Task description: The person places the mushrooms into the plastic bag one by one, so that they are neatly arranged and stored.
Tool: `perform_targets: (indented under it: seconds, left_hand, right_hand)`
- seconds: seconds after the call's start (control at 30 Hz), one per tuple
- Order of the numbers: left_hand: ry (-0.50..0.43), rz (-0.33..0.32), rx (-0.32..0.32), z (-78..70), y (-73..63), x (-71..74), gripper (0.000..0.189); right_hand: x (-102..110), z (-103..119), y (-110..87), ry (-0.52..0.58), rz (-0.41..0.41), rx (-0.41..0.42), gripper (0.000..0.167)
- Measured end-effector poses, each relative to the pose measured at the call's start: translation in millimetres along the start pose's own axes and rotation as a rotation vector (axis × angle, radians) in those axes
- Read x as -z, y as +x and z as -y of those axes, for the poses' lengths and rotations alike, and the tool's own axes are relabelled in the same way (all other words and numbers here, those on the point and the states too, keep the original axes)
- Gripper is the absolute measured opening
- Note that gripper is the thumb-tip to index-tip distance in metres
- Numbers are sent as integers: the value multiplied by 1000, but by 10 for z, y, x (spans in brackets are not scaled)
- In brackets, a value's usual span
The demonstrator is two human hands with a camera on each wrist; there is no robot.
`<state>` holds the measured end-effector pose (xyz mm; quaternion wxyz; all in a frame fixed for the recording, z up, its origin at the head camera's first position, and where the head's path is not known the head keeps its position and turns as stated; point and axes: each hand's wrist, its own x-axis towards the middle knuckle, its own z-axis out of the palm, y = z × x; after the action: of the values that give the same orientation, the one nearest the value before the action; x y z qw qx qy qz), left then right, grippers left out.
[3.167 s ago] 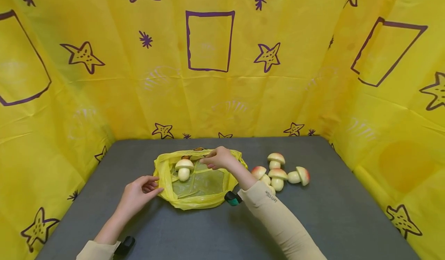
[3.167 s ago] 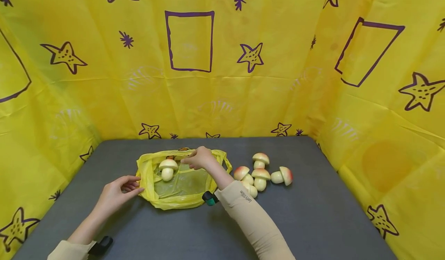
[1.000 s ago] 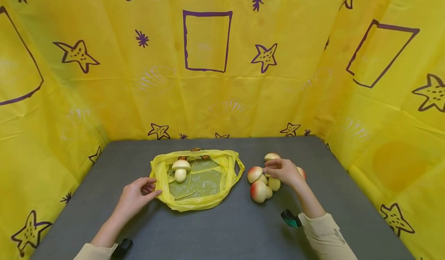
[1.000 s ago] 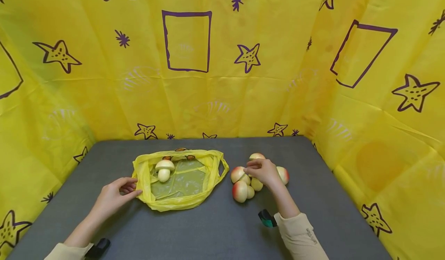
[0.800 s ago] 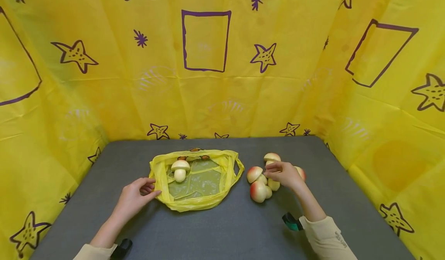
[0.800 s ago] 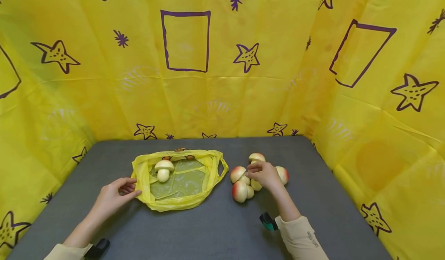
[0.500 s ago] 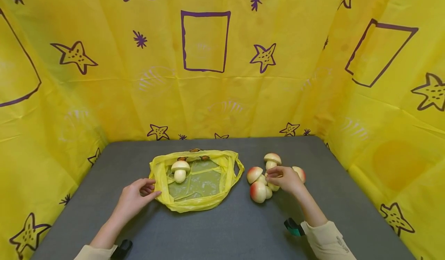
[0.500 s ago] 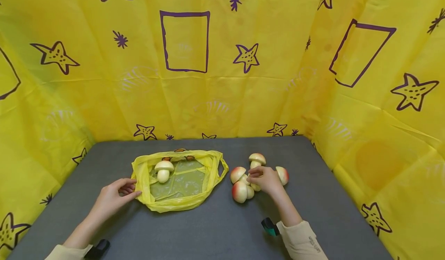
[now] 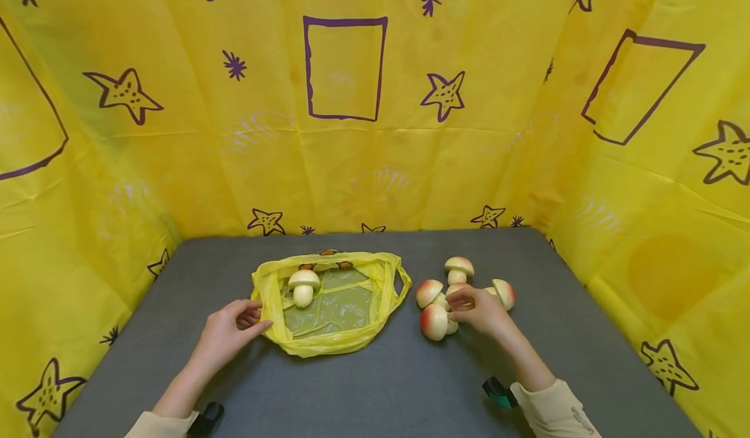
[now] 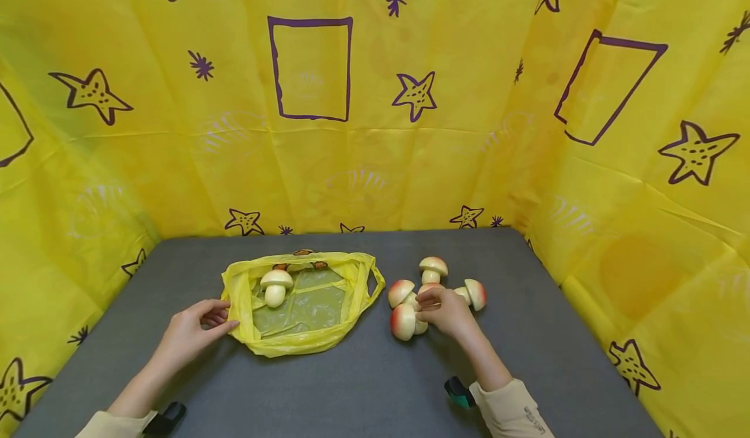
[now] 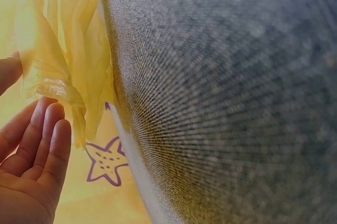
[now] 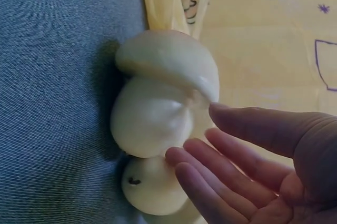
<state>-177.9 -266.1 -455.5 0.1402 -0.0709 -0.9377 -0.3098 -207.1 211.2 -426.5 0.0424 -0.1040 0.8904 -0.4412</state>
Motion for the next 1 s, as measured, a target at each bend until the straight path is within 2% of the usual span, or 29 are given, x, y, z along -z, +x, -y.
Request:
perform_targets:
  seconds: [0.33,0.6,1.0]
  left_hand:
    - [-4,1,1,-8,-4,2,36]
    - [-12,10,10,-27,-2,18,37]
    - [-7,13,16,-25,-6,25,37]
  right_hand:
    - [-47,-38,-38,8,55,41,32]
    - [-83,-49,-81,-31,79,86,31]
    - [-151,-86,-67,-84,120,57,36]
